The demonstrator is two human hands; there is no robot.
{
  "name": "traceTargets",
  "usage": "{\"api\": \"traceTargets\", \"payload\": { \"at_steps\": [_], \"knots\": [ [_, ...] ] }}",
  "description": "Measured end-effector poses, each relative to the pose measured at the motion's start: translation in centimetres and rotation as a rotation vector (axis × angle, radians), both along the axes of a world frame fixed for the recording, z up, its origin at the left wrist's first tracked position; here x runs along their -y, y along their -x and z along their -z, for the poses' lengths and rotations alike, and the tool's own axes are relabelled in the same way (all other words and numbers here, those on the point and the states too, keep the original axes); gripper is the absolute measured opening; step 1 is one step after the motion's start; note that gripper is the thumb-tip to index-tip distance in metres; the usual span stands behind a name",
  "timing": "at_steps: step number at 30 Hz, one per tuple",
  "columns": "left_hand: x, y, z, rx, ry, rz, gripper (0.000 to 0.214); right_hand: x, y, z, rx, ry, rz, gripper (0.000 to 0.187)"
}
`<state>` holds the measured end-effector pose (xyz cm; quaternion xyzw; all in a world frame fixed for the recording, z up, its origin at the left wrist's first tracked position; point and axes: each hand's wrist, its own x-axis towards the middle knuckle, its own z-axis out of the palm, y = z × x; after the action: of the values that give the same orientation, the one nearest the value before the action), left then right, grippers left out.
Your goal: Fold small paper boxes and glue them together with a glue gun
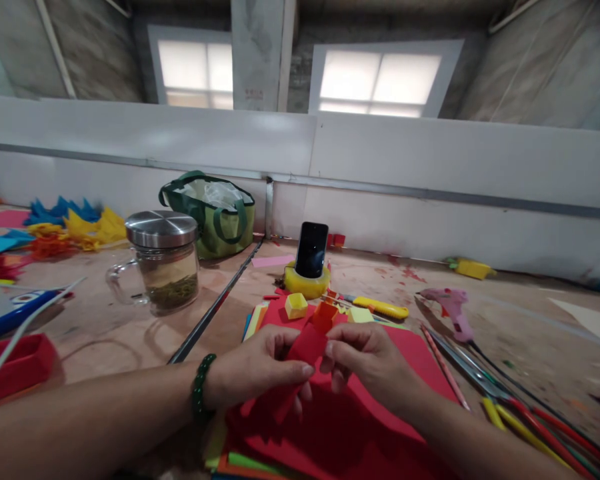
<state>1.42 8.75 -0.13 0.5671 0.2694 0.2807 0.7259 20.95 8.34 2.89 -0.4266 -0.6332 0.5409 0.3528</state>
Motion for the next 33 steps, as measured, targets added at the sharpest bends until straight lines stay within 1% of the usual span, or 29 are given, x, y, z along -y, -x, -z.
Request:
{"api": "traceTargets", "payload": {
  "at_steps": [4,11,13,16,19,21,23,28,33],
  "knots": [
    [-0.11,-0.06,-0.07,-0.02,0.011,-0.046,0.036,-0.06,0.02,0.03,0.009,-0.046,0.018,0.025],
    [-0.02,-0.2,-0.4,-0.012,0.015,-0.062,0.034,0.19,-0.18,-0.55,-0.015,-0.052,-0.046,0.032],
    [0.09,-0.25,-0.56,-0.021,-0.003,-0.071,0.032,0.36,-0.14,-0.53,-0.003,-0.066,-0.032,0.03],
    [0.22,-0.36,-0.62,-0.034,-0.033,-0.082,0.031,0.53,0.12,-0.29,0.068,-0.093,0.028,0.025],
    [0.23,-0.42,-0.36,-0.04,-0.005,-0.062,0.032,0.59,0.38,-0.07,0.108,-0.127,0.073,0.025],
    [0.18,-0.4,-0.12,-0.045,0.001,-0.055,0.034,0.59,0.42,-0.06,0.107,-0.141,0.072,0.027],
    [0.12,-0.35,0.04,-0.045,-0.009,-0.051,0.035,0.55,0.36,-0.13,0.094,-0.128,0.062,0.028],
    [0.1,-0.31,-0.1,-0.048,-0.013,-0.052,0.037,0.01,0.09,-0.08,0.053,-0.022,0.046,0.028],
    [0.2,-0.41,-0.41,-0.057,0.048,-0.069,0.036,-0.4,0.09,0.07,0.073,-0.021,0.072,0.021]
  ]
}}
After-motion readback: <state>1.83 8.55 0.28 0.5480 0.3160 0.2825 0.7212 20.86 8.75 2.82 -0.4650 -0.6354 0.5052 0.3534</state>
